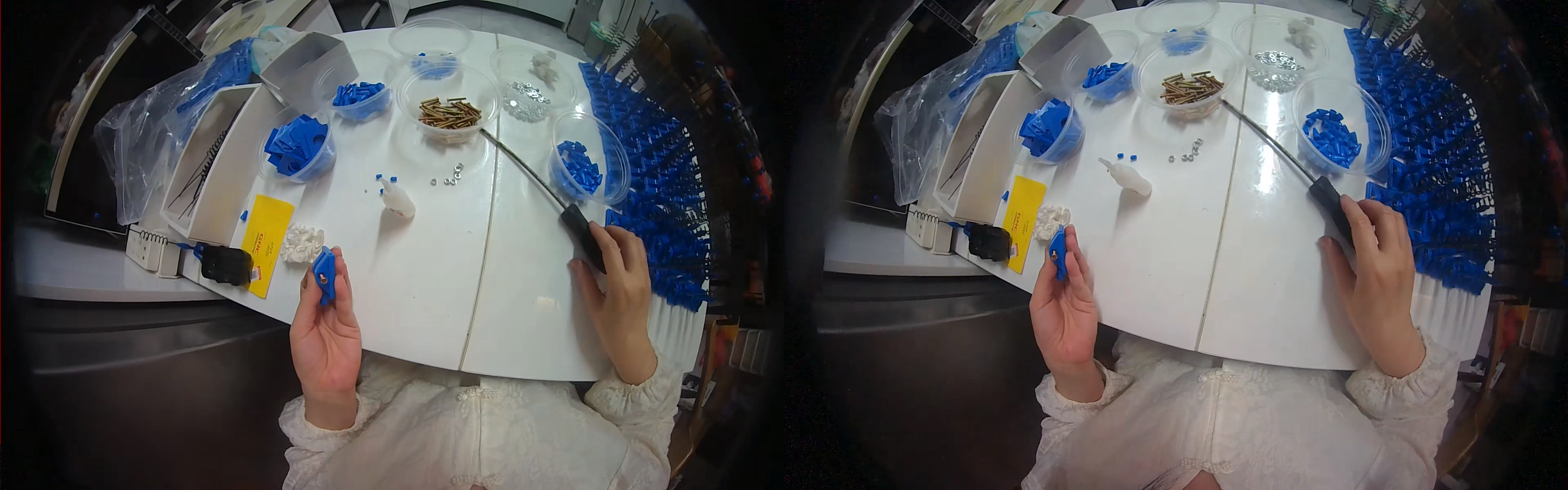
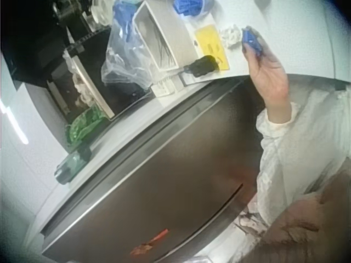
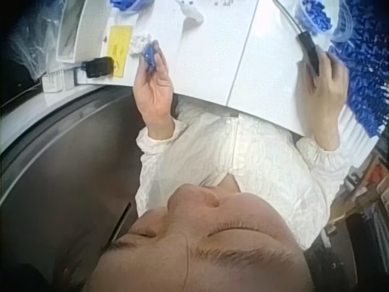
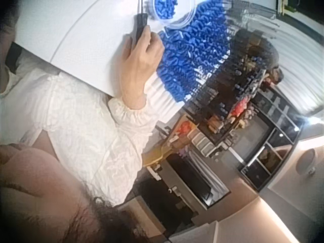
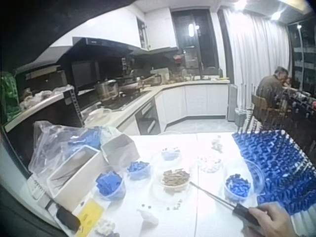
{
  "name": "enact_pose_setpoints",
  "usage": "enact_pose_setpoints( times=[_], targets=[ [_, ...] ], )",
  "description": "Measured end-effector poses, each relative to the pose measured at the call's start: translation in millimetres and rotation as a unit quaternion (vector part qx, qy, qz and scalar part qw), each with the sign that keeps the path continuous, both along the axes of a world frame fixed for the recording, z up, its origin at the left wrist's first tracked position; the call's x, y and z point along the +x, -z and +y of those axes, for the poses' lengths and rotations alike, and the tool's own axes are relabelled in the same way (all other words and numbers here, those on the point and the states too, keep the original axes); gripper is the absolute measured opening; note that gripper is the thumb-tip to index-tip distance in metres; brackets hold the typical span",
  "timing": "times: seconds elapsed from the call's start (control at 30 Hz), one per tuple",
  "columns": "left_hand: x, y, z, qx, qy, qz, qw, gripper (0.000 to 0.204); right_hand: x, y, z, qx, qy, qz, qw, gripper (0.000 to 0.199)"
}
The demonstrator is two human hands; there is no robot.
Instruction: The person assembles small blue plastic components by applying glue from a bottle and securing them with screws and washers using a screwdriver.
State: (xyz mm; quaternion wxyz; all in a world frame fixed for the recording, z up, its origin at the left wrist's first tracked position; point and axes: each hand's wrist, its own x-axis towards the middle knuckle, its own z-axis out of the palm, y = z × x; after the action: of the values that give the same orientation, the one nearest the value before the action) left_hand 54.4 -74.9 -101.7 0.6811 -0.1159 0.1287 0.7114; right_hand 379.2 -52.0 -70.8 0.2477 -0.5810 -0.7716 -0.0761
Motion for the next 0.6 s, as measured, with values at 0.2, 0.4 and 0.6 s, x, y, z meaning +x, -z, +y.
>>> enact_pose_setpoints(
  times=[0.2, 0.4, 0.6],
  targets=[
    [1, -4, -6, -0.019, 0.013, -0.044, 0.999, 0.036, 1, 7, 4, -0.052, 0.014, -0.014, 0.998, 0.042],
    [1, -3, -10, 0.001, 0.036, 0.002, 0.999, 0.034, -2, 12, 1, -0.073, 0.031, 0.126, 0.989, 0.031],
    [-1, 1, -9, 0.013, 0.02, 0.048, 0.999, 0.034, 2, -1, -9, -0.031, 0.022, 0.18, 0.983, 0.025]
  ],
)
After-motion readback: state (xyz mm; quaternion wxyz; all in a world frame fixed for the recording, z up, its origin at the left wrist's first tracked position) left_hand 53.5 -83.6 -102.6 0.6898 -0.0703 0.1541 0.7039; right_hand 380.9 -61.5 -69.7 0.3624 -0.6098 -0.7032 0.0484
